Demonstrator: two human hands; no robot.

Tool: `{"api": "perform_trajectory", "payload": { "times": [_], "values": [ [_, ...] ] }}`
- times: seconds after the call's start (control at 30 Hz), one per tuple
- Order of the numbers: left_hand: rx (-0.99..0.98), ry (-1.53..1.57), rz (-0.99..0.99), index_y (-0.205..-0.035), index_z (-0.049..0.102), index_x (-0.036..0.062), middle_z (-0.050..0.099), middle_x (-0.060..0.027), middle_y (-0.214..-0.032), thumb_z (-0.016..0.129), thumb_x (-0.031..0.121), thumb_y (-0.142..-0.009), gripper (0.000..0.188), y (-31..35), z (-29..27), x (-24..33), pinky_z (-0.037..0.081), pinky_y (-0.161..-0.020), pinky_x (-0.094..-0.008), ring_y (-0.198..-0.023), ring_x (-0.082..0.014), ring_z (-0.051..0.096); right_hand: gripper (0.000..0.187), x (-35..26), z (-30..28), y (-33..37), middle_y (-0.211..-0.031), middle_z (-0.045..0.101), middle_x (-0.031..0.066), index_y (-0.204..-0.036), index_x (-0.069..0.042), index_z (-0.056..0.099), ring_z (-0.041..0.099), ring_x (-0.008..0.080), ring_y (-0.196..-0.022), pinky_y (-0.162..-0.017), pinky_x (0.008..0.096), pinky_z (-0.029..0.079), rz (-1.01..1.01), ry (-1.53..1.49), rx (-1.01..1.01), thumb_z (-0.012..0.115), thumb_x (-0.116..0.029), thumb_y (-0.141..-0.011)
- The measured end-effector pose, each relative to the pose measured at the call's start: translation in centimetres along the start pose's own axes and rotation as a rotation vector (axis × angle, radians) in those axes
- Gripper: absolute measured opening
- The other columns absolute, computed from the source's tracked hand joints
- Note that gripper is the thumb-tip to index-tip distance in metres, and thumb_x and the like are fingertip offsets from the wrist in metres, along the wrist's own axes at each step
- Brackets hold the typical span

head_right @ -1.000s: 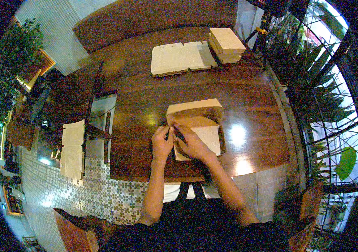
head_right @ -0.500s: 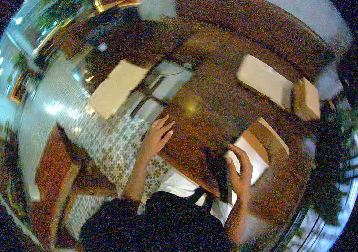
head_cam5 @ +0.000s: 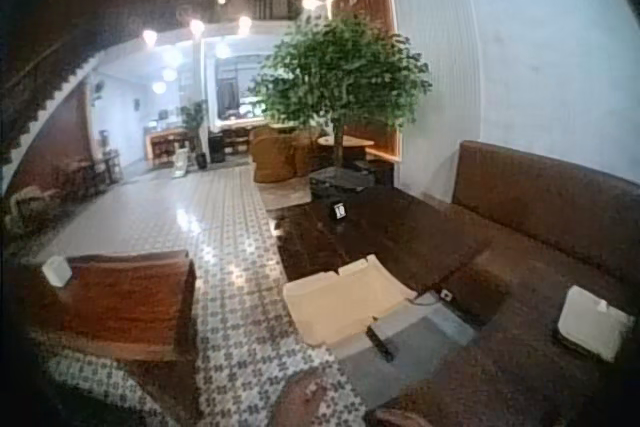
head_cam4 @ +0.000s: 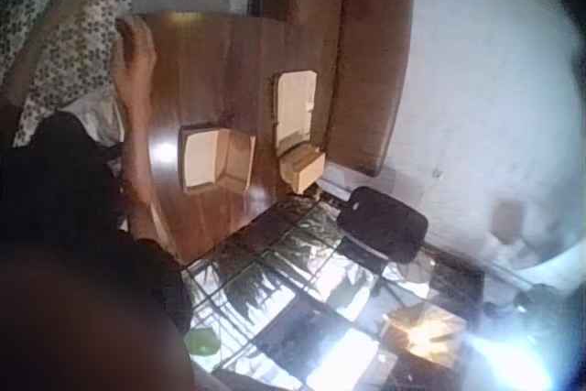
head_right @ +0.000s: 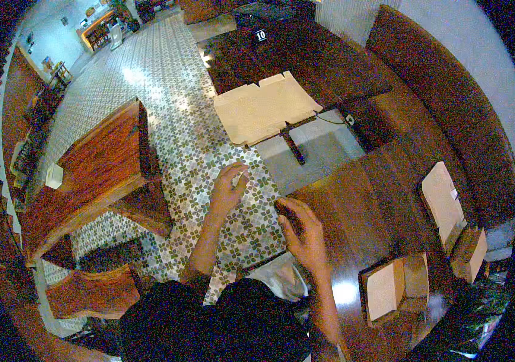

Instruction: The person assembles flat cardboard boxes by folding the side flaps and securing them with small fasteners. They repeat this process for multiple boxes, stacking the completed ones on the table.

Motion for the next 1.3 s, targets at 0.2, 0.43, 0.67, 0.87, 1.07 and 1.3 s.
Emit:
{"api": "perform_trajectory", "payload": {
  "times": [0.2, 0.43, 0.67, 0.87, 1.07, 1.3],
  "values": [
    [0.132, 0.119, -0.068, -0.119, 0.071, 0.0047, 0.073, -0.0136, -0.119, 0.071, 0.023, -0.098, 0.027, -2.6, -0.8, -5.1, 0.054, -0.094, -0.04, -0.108, -0.0265, 0.07, 0.031, -0.8, 3.6, -3.7, -0.126, 0.07, 0.0149, -0.127, -0.004, 0.068, 0.067, 0.0263, -0.115, -0.098, 0.0357, 0.051, -0.012, -0.025, -0.048, 0.069, -0.008, -0.096],
    [0.002, 0.799, -0.624, -0.136, 0.054, -0.0053, 0.067, -0.02, -0.119, 0.072, 0.039, -0.098, 0.061, -5.6, 5.2, -13.5, 0.061, -0.081, -0.0379, -0.102, -0.0292, 0.072, 0.03, 0.7, 6.7, -7.8, -0.127, 0.07, 0.0143, -0.126, -0.003, 0.068, 0.068, 0.0243, -0.115, -0.1, 0.0348, 0.051, -0.066, -0.06, -0.061, 0.069, -0.005, -0.096],
    [-0.068, 1.229, -0.716, -0.141, 0.046, -0.0135, 0.064, -0.0288, -0.125, 0.062, 0.048, -0.102, 0.075, -10.0, 6.6, -12.5, 0.065, -0.088, -0.0397, -0.106, -0.0339, 0.072, 0.029, 2.9, 7.8, -10.6, -0.123, 0.072, 0.0134, -0.125, -0.002, 0.069, 0.067, 0.0239, -0.117, -0.103, 0.0361, 0.05, 0.006, -0.147, -0.085, 0.069, -0.005, -0.096],
    [0.008, 1.216, -0.698, -0.135, 0.048, -0.0178, 0.064, -0.0296, -0.123, 0.065, 0.038, -0.101, 0.068, -11.7, 5.6, -12.9, 0.066, -0.087, -0.0418, -0.102, -0.0362, 0.072, 0.03, 4.5, 8.0, -11.3, -0.123, 0.072, 0.0136, -0.127, -0.006, 0.067, 0.067, 0.0276, -0.118, -0.104, 0.039, 0.05, 0.039, -0.192, -0.097, 0.069, -0.011, -0.097],
    [-0.086, 1.163, -0.69, -0.137, 0.052, -0.005, 0.063, -0.0214, -0.13, 0.064, 0.018, -0.102, 0.043, -16.2, 7.4, -13.1, 0.066, -0.086, -0.0464, -0.103, -0.0357, 0.071, 0.028, 5.8, 7.8, -10.4, -0.118, 0.073, 0.0081, -0.125, -0.001, 0.068, 0.066, 0.0161, -0.109, -0.102, 0.033, 0.05, 0.113, -0.276, -0.053, 0.07, -0.009, -0.098],
    [-0.1, 1.34, -0.45, -0.137, 0.051, -0.001, 0.061, -0.0168, -0.133, 0.065, 0.003, -0.097, 0.042, -17.3, 7.8, -6.0, 0.061, -0.099, -0.0536, -0.123, -0.0351, 0.062, 0.031, 8.4, 3.1, -9.1, -0.121, 0.074, 0.0098, -0.127, 0.0, 0.066, 0.068, 0.018, -0.111, -0.102, 0.0342, 0.051, 0.241, -0.304, 0.028, 0.066, -0.019, -0.103]
  ]
}}
Point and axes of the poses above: each hand's wrist, its own y-axis away from the middle knuckle, its own z-axis out of the palm, x = y × z, the point moved 10 cm from there along -y, towards the middle knuckle
